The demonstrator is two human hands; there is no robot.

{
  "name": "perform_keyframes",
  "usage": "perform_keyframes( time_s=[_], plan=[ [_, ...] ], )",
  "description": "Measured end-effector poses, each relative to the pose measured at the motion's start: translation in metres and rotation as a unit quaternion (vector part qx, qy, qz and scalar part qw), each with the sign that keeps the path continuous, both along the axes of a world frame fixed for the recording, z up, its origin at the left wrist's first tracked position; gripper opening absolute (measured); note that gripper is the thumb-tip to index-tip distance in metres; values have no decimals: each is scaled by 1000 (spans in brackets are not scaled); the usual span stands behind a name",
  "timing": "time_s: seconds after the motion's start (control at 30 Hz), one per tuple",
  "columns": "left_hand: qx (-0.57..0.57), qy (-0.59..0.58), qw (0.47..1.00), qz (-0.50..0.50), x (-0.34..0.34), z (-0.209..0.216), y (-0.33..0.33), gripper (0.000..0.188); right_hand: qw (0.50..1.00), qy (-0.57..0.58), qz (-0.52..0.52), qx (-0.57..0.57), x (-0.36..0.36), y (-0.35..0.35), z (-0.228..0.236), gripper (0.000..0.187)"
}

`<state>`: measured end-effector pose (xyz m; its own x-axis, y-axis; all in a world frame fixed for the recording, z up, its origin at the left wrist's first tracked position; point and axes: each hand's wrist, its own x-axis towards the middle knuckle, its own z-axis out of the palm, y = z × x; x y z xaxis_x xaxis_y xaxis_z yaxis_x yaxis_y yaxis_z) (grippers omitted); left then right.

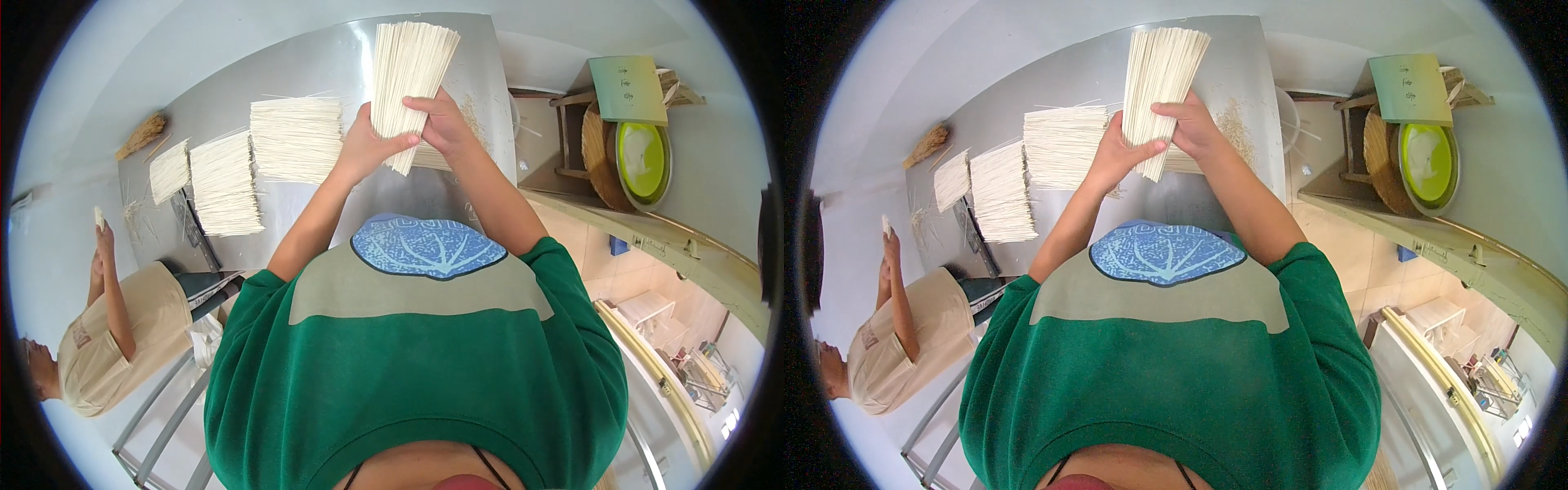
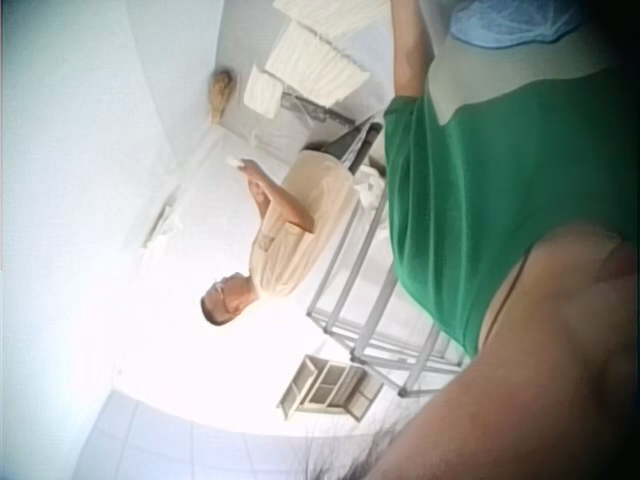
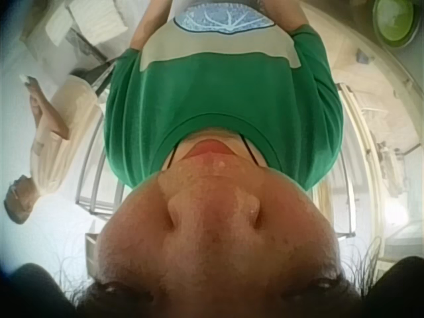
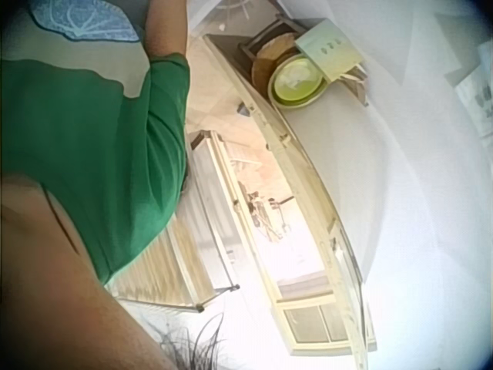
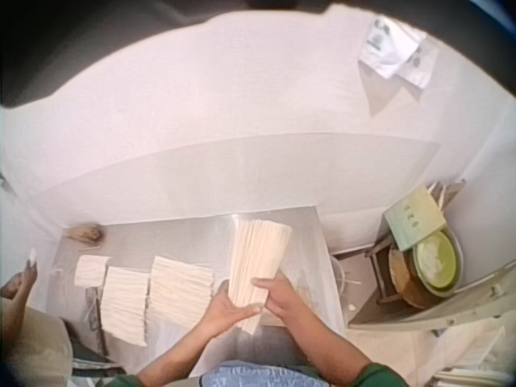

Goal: The person gathers bundles of dried noodles from a metal table, places them into a plastic bag, and weighs the bag on a digital scale. They also handle large bunches of noodles on a hanging rack and pick up noodle scraps from the floor by hand.

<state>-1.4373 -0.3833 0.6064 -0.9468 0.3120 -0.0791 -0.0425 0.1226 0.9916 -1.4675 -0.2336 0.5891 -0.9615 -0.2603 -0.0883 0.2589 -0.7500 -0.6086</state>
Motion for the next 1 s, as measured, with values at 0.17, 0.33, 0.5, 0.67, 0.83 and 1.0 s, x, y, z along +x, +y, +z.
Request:
perform_keyframes(
  time_s=[0.17, 0.33, 0.5, 0.67, 0.83, 1.0],
  plan=[
    [89, -74, 993, 21, -4, -20, -10, 52, 998, -15, 3, -60, -1, 3, -3, 43],
    [147, -95, 984, 36, -7, -22, -13, 54, 988, -58, 1, -144, -1, 6, 14, 70],
    [13, -15, 1000, 4, -5, -15, -6, 50, 989, -39, -14, -142, -1, 1, 11, 76],
    [3, 18, 1000, 20, -7, -12, 2, 50, 992, -33, -42, -118, 0, -2, 17, 80],
    [123, -59, 989, 56, -7, -18, -2, 49, 988, -15, -12, -150, -1, 2, 14, 82],
    [37, -20, 999, 27, -7, -16, -1, 51, 995, -4, -23, -97, -5, -1, 16, 82]
  ],
)
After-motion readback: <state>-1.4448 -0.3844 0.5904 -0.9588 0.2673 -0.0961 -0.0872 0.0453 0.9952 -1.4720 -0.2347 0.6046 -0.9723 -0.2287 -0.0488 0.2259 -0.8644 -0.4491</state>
